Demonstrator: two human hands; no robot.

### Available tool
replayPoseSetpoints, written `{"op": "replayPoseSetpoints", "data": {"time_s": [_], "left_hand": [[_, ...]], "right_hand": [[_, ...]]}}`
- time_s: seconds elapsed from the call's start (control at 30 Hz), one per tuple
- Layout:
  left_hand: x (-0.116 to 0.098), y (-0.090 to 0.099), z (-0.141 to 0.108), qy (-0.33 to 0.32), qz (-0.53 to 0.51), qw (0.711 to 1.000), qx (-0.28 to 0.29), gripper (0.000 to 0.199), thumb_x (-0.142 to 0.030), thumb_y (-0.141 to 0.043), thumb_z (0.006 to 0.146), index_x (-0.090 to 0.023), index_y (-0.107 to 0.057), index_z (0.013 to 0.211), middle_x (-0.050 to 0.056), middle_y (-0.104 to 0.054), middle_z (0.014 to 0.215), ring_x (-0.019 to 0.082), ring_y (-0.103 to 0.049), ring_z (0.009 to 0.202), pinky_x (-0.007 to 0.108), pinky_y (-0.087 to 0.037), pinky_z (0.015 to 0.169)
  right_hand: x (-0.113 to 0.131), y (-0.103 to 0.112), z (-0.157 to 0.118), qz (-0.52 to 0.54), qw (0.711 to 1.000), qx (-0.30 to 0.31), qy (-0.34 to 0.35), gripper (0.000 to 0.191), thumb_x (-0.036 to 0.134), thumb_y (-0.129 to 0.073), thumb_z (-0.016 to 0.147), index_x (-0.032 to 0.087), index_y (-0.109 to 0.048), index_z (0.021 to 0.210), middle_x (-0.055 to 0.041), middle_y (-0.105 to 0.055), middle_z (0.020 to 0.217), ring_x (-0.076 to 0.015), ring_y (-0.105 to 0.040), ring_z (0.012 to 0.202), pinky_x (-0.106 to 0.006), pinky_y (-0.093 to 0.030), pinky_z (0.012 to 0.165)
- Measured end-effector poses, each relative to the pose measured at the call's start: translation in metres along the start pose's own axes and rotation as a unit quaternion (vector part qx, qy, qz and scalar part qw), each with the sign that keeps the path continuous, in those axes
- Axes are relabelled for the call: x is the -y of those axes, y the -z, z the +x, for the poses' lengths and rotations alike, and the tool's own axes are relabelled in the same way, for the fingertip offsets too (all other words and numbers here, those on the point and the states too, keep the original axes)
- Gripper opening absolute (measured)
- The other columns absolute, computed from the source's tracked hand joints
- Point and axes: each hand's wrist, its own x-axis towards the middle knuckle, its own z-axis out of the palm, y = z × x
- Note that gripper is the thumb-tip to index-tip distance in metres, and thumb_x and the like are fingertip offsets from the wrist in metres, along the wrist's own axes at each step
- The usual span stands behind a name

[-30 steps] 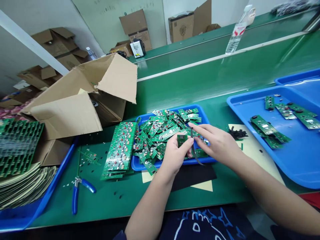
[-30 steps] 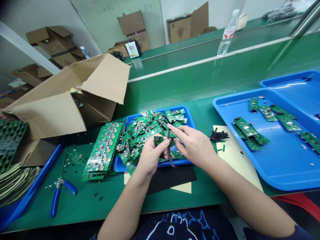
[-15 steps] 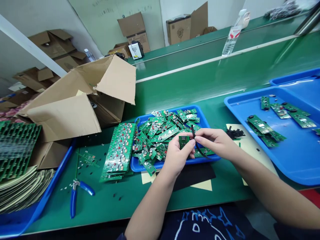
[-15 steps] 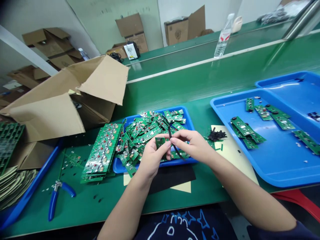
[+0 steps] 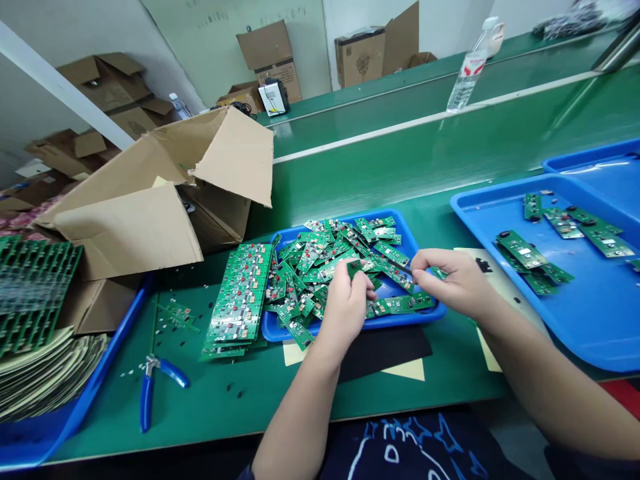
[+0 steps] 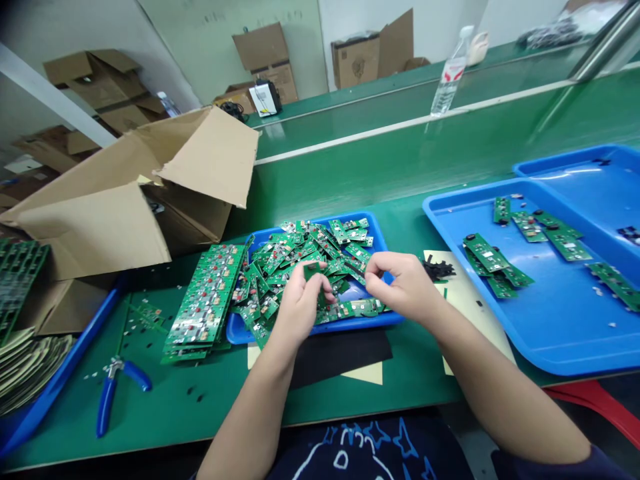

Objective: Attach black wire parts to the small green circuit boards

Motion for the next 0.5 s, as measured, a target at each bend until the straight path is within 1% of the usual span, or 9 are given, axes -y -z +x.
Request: {"op": "replayPoseSetpoints", "data": {"time_s": [0.03, 0.07, 0.17, 0.27, 0.4, 0.5], "left_hand": [[-0.001, 0.001, 0.0, -0.002, -0.013, 1.0, -0.01, 0.017, -0.023, -0.048, 0.08, -0.017, -0.05, 0.096, -0.004, -0.052, 0.065, 0.01, -0.054, 0.056, 0.025, -0.047, 0.059], [-0.002, 0.001, 0.0, 0.007, -0.04, 0.999, -0.004, 0.018, -0.025, -0.049, 0.08, -0.016, -0.051, 0.095, -0.004, -0.053, 0.066, 0.01, -0.054, 0.056, 0.025, -0.048, 0.058], [-0.005, -0.002, -0.003, 0.067, -0.13, 0.987, 0.063, 0.024, -0.03, -0.051, 0.078, -0.015, -0.054, 0.096, -0.002, -0.055, 0.067, 0.011, -0.056, 0.055, 0.026, -0.049, 0.057], [-0.004, -0.008, -0.005, 0.107, -0.161, 0.975, 0.107, 0.025, -0.03, -0.054, 0.075, -0.015, -0.056, 0.096, -0.002, -0.056, 0.064, 0.013, -0.058, 0.056, 0.027, -0.051, 0.057], [-0.001, -0.01, -0.005, 0.113, -0.171, 0.971, 0.119, 0.025, -0.026, -0.053, 0.074, -0.014, -0.057, 0.096, -0.003, -0.055, 0.059, 0.014, -0.06, 0.058, 0.028, -0.052, 0.057], [-0.001, -0.009, -0.004, 0.113, -0.17, 0.972, 0.12, 0.026, -0.026, -0.052, 0.075, -0.014, -0.058, 0.098, -0.002, -0.055, 0.059, 0.014, -0.06, 0.057, 0.027, -0.052, 0.057]], "right_hand": [[0.0, 0.002, 0.0, 0.001, 1.0, -0.004, 0.002, 0.02, 0.021, -0.047, 0.081, 0.02, -0.05, 0.061, -0.0006, -0.058, 0.055, -0.0127, -0.053, 0.05, -0.024, -0.043, 0.048], [0.001, 0.003, 0.0, 0.0, 1.0, -0.005, 0.004, 0.02, 0.021, -0.047, 0.082, 0.02, -0.051, 0.063, -0.0009, -0.058, 0.057, -0.0127, -0.053, 0.05, -0.024, -0.043, 0.048], [0.0, 0.0, -0.001, -0.011, 0.999, 0.016, 0.039, 0.017, 0.02, -0.047, 0.084, 0.02, -0.053, 0.069, -0.0011, -0.06, 0.06, -0.0123, -0.053, 0.052, -0.024, -0.042, 0.05], [-0.001, -0.008, -0.003, -0.022, 0.994, 0.046, 0.099, 0.017, 0.02, -0.046, 0.086, 0.02, -0.055, 0.072, -0.0013, -0.061, 0.062, -0.0126, -0.054, 0.056, -0.025, -0.043, 0.055], [-0.004, -0.014, -0.005, -0.049, 0.987, 0.068, 0.135, 0.02, 0.018, -0.045, 0.087, 0.018, -0.055, 0.07, -0.002, -0.06, 0.061, -0.0126, -0.054, 0.057, -0.026, -0.042, 0.058], [-0.006, -0.013, -0.004, -0.077, 0.983, 0.06, 0.156, 0.021, 0.018, -0.046, 0.087, 0.018, -0.054, 0.068, -0.0017, -0.058, 0.059, -0.0122, -0.052, 0.055, -0.025, -0.04, 0.056]]}}
